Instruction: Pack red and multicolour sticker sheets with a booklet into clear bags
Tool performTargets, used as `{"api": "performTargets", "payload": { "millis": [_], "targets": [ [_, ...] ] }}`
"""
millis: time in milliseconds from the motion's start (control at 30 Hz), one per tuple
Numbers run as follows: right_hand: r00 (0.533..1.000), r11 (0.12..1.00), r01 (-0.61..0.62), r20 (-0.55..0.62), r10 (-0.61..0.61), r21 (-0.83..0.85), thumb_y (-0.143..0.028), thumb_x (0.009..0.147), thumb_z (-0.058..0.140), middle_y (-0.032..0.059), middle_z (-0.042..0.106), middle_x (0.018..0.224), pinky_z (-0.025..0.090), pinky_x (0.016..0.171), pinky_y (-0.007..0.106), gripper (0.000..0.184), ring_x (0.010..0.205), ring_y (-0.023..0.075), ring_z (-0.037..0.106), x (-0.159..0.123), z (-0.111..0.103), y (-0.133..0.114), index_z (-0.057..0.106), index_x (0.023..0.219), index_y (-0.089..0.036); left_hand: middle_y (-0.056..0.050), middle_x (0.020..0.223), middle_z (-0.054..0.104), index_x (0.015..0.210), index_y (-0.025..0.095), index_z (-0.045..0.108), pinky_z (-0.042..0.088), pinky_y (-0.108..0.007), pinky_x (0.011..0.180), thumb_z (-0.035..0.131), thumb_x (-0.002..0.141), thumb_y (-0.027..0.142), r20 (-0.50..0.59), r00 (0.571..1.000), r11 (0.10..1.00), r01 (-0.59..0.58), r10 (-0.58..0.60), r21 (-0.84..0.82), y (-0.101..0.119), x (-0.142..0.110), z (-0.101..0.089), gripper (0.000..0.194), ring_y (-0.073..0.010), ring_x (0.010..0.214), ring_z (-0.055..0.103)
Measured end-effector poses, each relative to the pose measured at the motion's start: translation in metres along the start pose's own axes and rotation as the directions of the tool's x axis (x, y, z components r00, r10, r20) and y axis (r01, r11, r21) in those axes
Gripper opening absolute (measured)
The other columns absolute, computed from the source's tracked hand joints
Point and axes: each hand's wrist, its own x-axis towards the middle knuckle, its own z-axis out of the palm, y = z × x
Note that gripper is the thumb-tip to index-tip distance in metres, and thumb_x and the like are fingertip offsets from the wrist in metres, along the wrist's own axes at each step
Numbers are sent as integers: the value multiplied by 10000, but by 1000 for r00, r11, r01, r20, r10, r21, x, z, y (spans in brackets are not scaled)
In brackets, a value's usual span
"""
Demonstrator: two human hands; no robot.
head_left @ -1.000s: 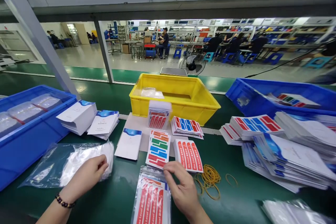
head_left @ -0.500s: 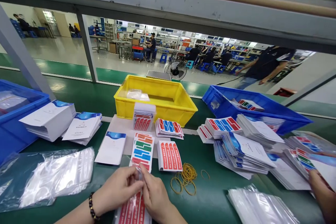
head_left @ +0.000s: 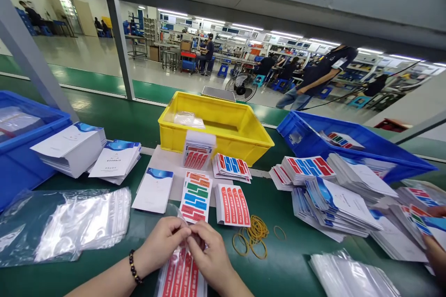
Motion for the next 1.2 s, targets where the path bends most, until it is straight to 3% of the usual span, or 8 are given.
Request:
{"api": "performTargets", "payload": {
  "millis": [267, 500, 633, 733, 833, 933, 1000, 1200],
  "targets": [
    [994, 973, 71, -68, -88, -219, -181, 834, 373, 6, 482, 557, 335, 486, 235, 286, 516, 119, 459, -2, 5, 5, 435, 555, -195, 29, 521, 387, 512, 184, 281, 269, -226, 515, 357, 800, 285, 75, 992, 932, -117, 97, 344, 4, -6, 6, 314, -102, 515, 350],
    [947, 920, 77, -260, -188, -385, -162, 868, 341, 12, 446, 597, 352, 504, 255, 249, 541, 138, 433, 3, -2, 4, 455, 649, -192, 59, 478, 270, 485, 195, 231, 227, -221, 476, 414, 738, 280, 41, 999, 988, 0, -7, 156, 2, -3, 2, 324, -80, 482, 259],
    [944, 877, 245, -106, -314, -414, -287, 837, 470, 73, 531, 798, 441, 594, 301, 195, 695, 183, 503, -1, 1, 1, 521, 972, -155, 61, 493, 301, 501, 189, 293, 254, -209, 468, 449, 743, 357, 2, 995, 994, 97, -97, -56, 2, 2, -5, 333, -74, 485, 275],
    [951, 866, 271, -20, -308, -420, -158, 853, 399, 59, 554, 722, 424, 569, 284, 176, 637, 169, 505, -2, 1, 2, 562, 919, -166, 52, 489, 345, 506, 180, 343, 302, -210, 476, 426, 789, 368, -39, 996, 995, 80, -82, -58, 7, 1, -13, 349, -81, 480, 319],
    [974, 941, 218, -7, -228, -259, -136, 865, 355, 41, 558, 661, 413, 553, 262, 216, 597, 153, 513, -1, -6, 3, 566, 831, -168, -28, 712, 555, 701, 160, 536, 415, -274, 687, 404, 835, 315, -108, 972, 966, -189, 210, 176, 14, -4, -21, 244, -150, 705, 494],
    [989, 986, 129, 80, -121, -103, -178, 873, 368, 19, 550, 657, 408, 556, 237, 215, 599, 134, 517, 1, -19, 1, 546, 752, -184, -65, 933, 600, 940, 188, 590, 335, -358, 923, 453, 813, 220, 125, 895, 806, -441, 429, 394, 20, -9, -29, 189, -201, 961, 478],
    [979, 993, 98, 184, -85, -62, -203, 861, 422, -7, 536, 634, 396, 545, 218, 191, 584, 119, 504, 1, -28, 0, 531, 705, -193, -43, 814, 600, 833, 190, 608, 342, -350, 910, 475, 796, 197, 260, 899, 774, -437, 353, 458, 22, -10, -33, 138, -183, 858, 499],
    [942, 996, 62, 326, -80, 66, -334, 829, 526, -1, 523, 681, 411, 565, 223, 287, 628, 120, 503, 5, -46, 1, 473, 587, -189, -9, 671, 559, 657, 171, 555, 363, -241, 637, 486, 799, 245, 273, 956, 807, -244, 107, 538, 24, -9, -40, 175, -143, 664, 482]
  ]
}}
